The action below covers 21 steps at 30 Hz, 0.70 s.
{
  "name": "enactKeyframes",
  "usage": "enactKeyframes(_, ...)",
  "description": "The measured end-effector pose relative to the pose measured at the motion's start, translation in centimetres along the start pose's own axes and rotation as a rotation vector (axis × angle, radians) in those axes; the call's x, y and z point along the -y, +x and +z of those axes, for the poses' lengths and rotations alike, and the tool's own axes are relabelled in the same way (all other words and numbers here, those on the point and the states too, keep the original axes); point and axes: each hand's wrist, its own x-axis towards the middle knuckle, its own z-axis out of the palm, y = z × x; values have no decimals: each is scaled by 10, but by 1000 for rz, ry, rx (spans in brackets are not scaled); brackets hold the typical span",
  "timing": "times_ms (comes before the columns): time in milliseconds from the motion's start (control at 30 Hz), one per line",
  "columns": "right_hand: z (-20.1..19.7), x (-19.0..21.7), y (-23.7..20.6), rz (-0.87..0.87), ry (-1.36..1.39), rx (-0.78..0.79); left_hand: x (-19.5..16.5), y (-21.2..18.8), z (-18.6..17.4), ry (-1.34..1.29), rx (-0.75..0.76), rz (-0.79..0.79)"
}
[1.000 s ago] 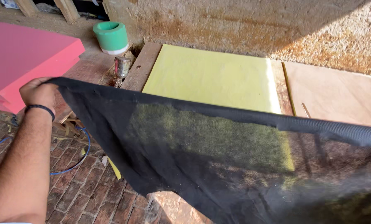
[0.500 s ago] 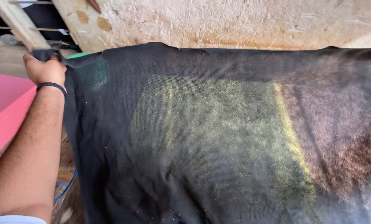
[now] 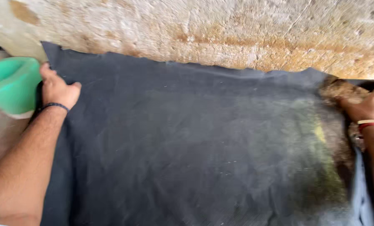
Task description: The person sprays adhesive onto a yellow foam sheet using a spray gun, then places and smooths a brown fabric layer over it. Later, the person lays a large black fabric sheet over the foam, smooths it, and trims the excess with scissors.
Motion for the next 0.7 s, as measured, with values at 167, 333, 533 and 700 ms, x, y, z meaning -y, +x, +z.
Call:
enactKeyframes(167,98,-25,-4,198,-105,231,16,8,79,56,68,-25)
enactKeyframes(333,162,-52,-21,125,-100,216,34,1,131,115,149,-59)
enactKeyframes(533,181,-59,-19,150,-149,293,74,2,162,90,45,139)
enactKeyframes(700,160,-33,-20,294,-111,516,87,7,162,81,53,112)
